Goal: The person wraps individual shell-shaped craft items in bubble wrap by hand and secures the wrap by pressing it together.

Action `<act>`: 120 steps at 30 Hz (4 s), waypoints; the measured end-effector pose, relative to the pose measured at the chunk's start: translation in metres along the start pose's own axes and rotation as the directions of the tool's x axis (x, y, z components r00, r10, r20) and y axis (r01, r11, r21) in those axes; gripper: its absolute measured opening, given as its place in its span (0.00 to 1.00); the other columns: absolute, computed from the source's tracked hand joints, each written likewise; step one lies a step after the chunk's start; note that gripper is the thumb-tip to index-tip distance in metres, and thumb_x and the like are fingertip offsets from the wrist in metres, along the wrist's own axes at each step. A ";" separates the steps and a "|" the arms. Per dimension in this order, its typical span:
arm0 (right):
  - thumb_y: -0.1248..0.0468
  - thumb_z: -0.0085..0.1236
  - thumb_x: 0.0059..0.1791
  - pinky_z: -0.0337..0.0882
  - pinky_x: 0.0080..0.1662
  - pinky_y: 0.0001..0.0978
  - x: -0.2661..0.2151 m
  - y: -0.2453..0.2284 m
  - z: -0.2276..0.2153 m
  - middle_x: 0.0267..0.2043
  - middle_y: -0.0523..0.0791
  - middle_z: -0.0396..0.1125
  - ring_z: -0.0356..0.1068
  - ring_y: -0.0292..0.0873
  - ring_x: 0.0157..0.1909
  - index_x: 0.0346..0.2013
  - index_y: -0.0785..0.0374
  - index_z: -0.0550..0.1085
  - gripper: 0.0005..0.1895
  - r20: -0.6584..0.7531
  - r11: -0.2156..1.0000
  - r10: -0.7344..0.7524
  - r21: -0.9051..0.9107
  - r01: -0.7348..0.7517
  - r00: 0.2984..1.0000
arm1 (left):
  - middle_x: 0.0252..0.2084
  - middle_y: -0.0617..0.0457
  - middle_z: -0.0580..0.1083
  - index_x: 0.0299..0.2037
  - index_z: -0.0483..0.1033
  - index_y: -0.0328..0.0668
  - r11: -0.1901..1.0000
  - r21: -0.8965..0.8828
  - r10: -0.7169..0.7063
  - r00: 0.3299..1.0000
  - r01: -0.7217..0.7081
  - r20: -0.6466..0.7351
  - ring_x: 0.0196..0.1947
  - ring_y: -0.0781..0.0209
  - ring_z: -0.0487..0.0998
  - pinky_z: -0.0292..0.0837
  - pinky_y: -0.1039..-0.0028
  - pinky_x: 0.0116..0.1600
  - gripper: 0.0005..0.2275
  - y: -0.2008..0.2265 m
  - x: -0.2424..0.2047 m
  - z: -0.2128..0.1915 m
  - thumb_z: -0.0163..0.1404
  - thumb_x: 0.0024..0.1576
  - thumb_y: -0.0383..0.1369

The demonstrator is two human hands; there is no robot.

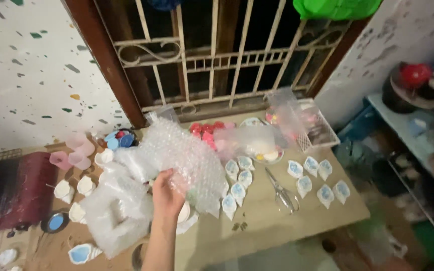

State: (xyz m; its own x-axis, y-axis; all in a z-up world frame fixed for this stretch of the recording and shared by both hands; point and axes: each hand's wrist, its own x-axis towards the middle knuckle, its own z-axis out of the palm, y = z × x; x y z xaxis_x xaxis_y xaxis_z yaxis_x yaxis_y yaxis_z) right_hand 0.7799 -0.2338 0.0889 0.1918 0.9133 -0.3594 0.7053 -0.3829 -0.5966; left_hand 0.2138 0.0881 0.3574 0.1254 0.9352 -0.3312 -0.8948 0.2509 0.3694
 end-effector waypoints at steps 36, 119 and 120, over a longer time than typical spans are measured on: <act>0.65 0.60 0.51 0.68 0.49 0.39 0.135 0.092 -0.099 0.46 0.55 0.74 0.70 0.51 0.45 0.50 0.74 0.77 0.16 -0.426 0.638 0.561 0.768 -0.044 0.710 | 0.54 0.49 0.76 0.51 0.72 0.41 0.996 -0.026 -0.088 0.994 0.090 0.066 0.52 0.51 0.75 0.67 0.53 0.61 0.15 -0.133 -0.011 0.045 0.47 0.54 0.33; 0.62 0.61 0.47 0.74 0.44 0.42 0.218 -0.269 0.213 0.41 0.52 0.74 0.75 0.51 0.40 0.48 0.66 0.75 0.17 -0.400 0.925 0.365 0.260 -0.278 0.841 | 0.43 0.36 0.76 0.54 0.73 0.22 0.957 0.156 -0.257 0.964 0.246 0.061 0.37 0.50 0.74 0.67 0.69 0.44 0.21 -0.048 -0.006 -0.020 0.43 0.48 0.12; 0.62 0.60 0.47 0.74 0.44 0.42 0.219 -0.261 0.217 0.41 0.52 0.74 0.75 0.51 0.40 0.48 0.66 0.75 0.17 -0.406 0.922 0.372 0.264 -0.282 0.835 | 0.43 0.36 0.76 0.54 0.73 0.22 0.957 0.157 -0.257 0.965 0.245 0.061 0.37 0.50 0.74 0.67 0.69 0.44 0.21 -0.048 -0.005 -0.024 0.43 0.48 0.12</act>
State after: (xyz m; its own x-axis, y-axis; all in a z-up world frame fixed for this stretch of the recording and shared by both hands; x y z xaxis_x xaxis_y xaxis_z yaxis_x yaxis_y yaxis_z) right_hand 0.4899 0.0363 0.0103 0.6995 0.6765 -0.2301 0.4160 -0.6474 -0.6386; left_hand 0.2456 0.0658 0.3207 0.3768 0.8528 -0.3616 -0.7580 0.5082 0.4089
